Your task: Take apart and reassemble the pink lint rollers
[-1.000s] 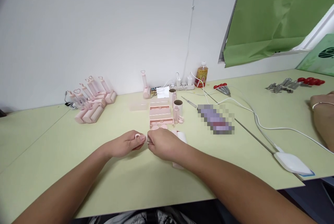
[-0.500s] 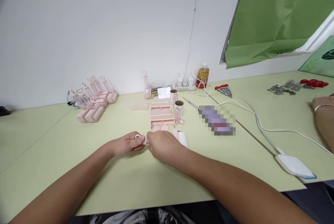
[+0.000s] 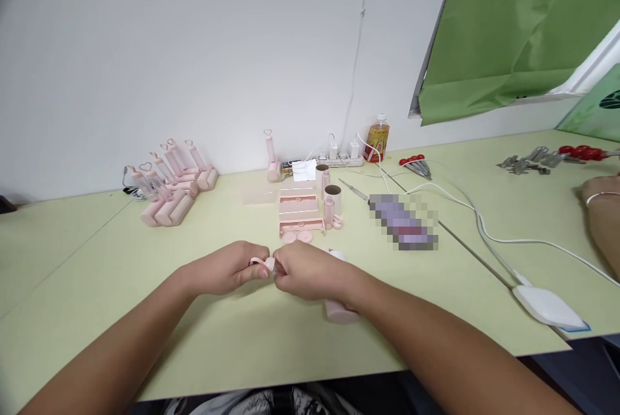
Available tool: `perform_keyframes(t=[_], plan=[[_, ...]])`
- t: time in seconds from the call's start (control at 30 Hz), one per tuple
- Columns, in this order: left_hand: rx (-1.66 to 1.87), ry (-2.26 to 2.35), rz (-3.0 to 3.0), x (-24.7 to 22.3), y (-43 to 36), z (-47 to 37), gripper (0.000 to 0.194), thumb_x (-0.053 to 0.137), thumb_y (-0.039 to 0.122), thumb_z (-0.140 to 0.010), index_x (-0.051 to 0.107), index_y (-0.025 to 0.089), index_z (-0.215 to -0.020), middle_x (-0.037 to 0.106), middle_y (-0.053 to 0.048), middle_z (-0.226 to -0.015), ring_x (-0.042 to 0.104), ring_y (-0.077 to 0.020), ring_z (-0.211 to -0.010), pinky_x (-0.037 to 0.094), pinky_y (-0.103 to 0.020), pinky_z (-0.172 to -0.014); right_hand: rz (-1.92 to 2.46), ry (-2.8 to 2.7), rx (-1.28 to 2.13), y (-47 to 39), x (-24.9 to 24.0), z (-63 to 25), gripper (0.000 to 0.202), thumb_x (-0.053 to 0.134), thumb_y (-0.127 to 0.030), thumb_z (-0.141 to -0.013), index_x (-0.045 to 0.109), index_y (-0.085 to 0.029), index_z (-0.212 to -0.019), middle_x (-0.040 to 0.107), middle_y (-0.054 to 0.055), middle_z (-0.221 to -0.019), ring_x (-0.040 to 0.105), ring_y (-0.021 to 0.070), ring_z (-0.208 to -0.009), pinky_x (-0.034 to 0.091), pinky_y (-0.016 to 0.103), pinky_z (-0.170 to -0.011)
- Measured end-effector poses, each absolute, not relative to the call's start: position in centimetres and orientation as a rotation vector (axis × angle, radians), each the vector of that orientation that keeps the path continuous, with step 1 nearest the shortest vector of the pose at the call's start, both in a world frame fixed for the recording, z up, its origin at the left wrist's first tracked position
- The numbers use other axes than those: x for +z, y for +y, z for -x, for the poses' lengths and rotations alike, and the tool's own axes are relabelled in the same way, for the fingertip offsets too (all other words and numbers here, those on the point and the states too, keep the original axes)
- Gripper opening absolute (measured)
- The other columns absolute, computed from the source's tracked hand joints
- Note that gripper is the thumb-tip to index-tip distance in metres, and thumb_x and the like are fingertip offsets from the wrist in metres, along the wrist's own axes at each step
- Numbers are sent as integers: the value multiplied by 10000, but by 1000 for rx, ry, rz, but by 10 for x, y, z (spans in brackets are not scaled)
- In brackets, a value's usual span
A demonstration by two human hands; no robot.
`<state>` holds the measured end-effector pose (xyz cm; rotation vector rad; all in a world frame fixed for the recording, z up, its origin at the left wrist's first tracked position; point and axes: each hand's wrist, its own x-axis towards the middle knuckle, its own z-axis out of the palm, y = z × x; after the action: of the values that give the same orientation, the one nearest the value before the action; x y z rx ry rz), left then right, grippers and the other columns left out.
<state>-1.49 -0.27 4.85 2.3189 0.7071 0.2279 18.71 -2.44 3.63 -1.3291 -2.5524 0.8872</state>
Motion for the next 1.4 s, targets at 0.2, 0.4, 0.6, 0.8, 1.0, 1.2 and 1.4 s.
perform_keyframes(t=[0.2, 0.4, 0.6, 0.8, 1.0, 1.2, 1.4], plan=[[406, 918, -2148, 44, 1, 14, 577, 270, 615, -911, 452, 169, -593, 432, 18, -565, 360, -107, -535, 289, -249, -541, 1423, -2442, 669, -20, 29, -184, 104, 531, -178, -778, 499, -176, -679, 525, -20, -624, 408, 93, -526, 209, 226, -485], [216, 1014, -1431, 39, 1, 7, 455, 499, 535, -822, 320, 204, -568, 270, 71, -495, 219, -80, -441, 177, -246, -428, 1495, -2456, 591, -20, 17, -180, 82, 513, -170, -789, 531, -181, -710, 556, -8, -649, 417, 105, -546, 215, 236, -507], [249, 971, -1559, 49, 19, 10, 444, 514, 593, -792, 412, 188, -640, 371, 51, -576, 331, -85, -484, 263, -224, -453, 1485, -2379, 604, -15, 20, -180, 133, 509, -160, -781, 476, -181, -654, 522, -19, -615, 408, 100, -537, 216, 235, -508], [377, 1786, -2377, 47, 104, 18, 400, 379, 444, -908, 525, 171, -1161, 542, -141, -1262, 482, -289, -1153, 391, -402, -919, 1407, -2242, 713, -18, 25, -179, 194, 518, -199, -793, 412, -186, -631, 497, -39, -613, 391, 89, -538, 220, 230, -505], [225, 1882, -2422, 21, 150, 12, 522, 541, 325, -819, 432, 217, -1319, 449, -132, -1407, 362, -324, -1301, 273, -495, -1036, 1184, -2058, 798, -27, 31, -176, 285, 506, -301, -849, 340, -200, -641, 417, -53, -599, 376, 92, -547, 273, 219, -517], [182, 2038, -2270, 17, 126, 34, 500, 498, 454, -827, 496, 155, -1227, 586, -181, -1191, 570, -331, -1078, 411, -431, -886, 1214, -2044, 427, -20, 41, -184, 342, 469, -444, -892, 417, -190, -669, 487, -5, -720, 466, 142, -676, 316, 263, -615], [418, 1759, -2002, 19, 60, 61, 594, 414, 588, -868, 444, 175, -1294, 600, -151, -1183, 609, -264, -1016, 478, -346, -802, 1169, -1906, 633, -16, 35, -186, 408, 392, -489, -933, 499, -190, -678, 549, 17, -692, 537, 160, -679, 390, 278, -634]])
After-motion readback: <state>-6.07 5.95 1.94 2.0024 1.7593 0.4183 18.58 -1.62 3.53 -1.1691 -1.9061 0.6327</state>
